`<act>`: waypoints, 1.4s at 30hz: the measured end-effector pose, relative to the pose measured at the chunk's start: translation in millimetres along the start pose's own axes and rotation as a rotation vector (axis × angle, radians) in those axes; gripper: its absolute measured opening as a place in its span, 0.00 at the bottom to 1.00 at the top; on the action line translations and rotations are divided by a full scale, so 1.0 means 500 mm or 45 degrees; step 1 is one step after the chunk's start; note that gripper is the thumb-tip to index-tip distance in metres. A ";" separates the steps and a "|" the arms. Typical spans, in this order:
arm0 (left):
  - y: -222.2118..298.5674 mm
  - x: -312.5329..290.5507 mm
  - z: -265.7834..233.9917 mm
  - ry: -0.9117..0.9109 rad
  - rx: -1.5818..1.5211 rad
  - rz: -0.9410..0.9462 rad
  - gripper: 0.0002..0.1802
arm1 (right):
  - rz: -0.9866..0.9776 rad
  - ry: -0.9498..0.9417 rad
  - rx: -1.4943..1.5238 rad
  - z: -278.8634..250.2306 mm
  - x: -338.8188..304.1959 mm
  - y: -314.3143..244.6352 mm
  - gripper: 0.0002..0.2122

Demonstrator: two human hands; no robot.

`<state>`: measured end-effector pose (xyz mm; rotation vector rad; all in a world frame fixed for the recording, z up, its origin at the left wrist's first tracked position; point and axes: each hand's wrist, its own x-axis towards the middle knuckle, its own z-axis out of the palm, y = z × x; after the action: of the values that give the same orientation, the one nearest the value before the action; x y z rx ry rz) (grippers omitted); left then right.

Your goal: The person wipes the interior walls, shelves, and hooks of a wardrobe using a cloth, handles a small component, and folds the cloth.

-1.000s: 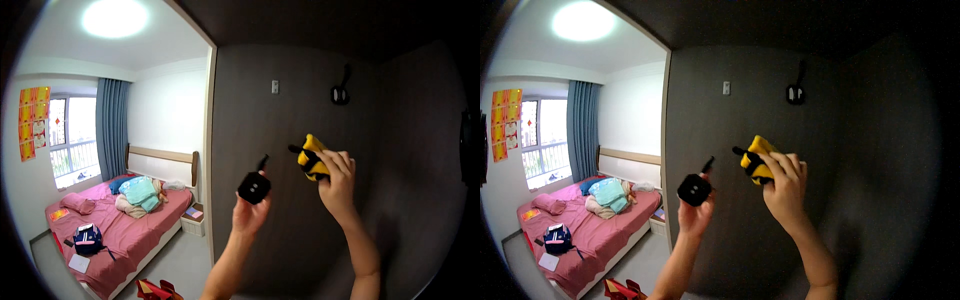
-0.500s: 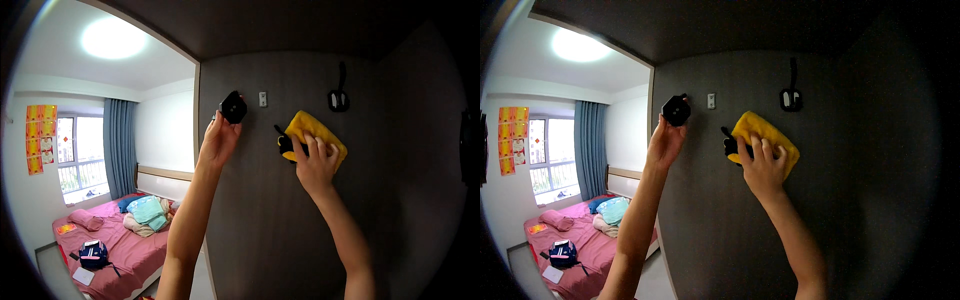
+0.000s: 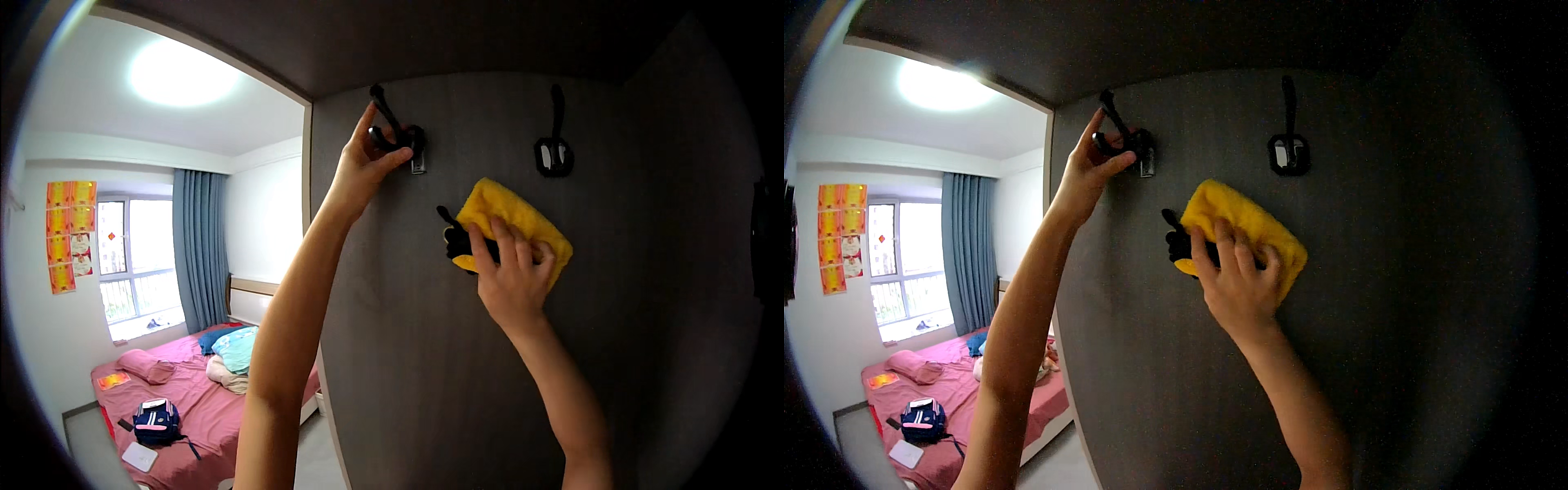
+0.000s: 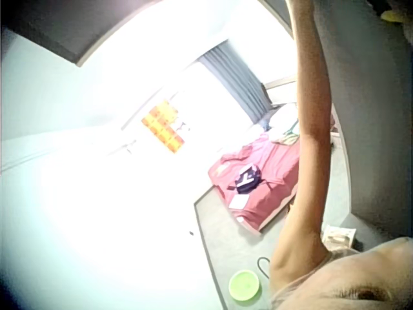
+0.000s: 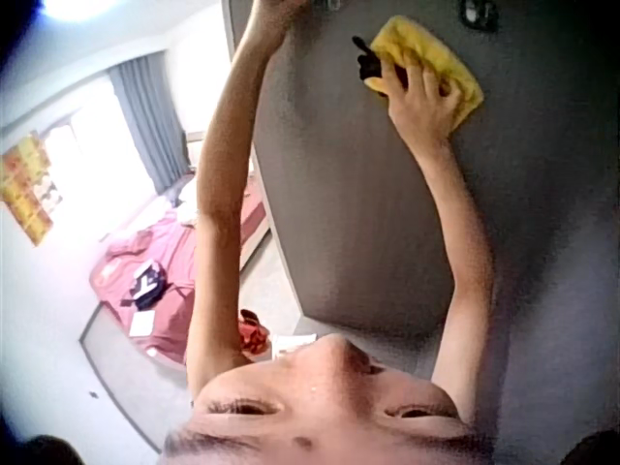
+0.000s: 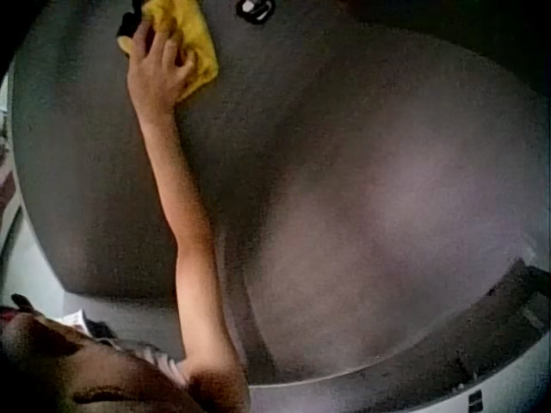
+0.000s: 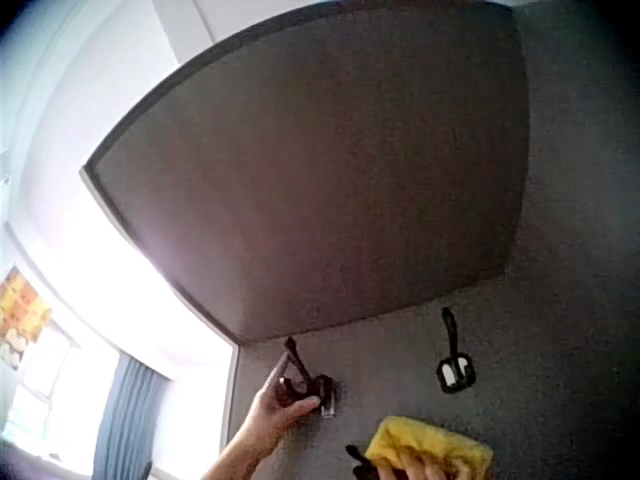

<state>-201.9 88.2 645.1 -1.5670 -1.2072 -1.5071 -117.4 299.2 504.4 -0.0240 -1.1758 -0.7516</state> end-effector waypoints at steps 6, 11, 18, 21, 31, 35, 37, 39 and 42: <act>0.017 0.016 0.007 -0.114 0.429 0.046 0.51 | -0.009 -0.021 -0.002 -0.003 -0.002 0.003 0.21; 0.006 0.012 0.029 -0.038 0.692 0.160 0.53 | 0.000 -0.035 0.019 -0.005 0.001 0.001 0.22; 0.014 -0.010 0.044 -0.059 0.802 0.143 0.52 | 0.001 -0.018 0.020 -0.003 -0.002 0.001 0.21; 0.018 -0.006 0.035 -0.098 0.831 0.199 0.51 | 0.004 -0.003 0.020 -0.005 0.000 0.002 0.22; 0.049 0.000 0.027 -0.226 0.835 0.060 0.50 | -0.004 0.013 0.029 -0.006 0.003 0.004 0.21; 0.011 -0.022 0.064 -0.013 0.840 0.153 0.51 | 0.003 0.019 0.019 -0.001 0.001 0.001 0.21; 0.019 -0.028 0.073 0.031 0.878 0.123 0.52 | 0.000 0.020 0.006 -0.006 0.005 0.002 0.21; 0.012 -0.028 0.071 0.042 0.864 0.173 0.53 | -0.002 0.018 0.011 -0.004 0.007 0.002 0.21; 0.005 -0.027 0.065 0.056 0.862 0.236 0.54 | 0.000 0.042 0.006 0.000 0.006 0.001 0.21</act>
<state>-185.6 114.2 627.8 -1.1372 -1.3207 -0.8714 -116.6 297.9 506.8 -0.0075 -1.1460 -0.7466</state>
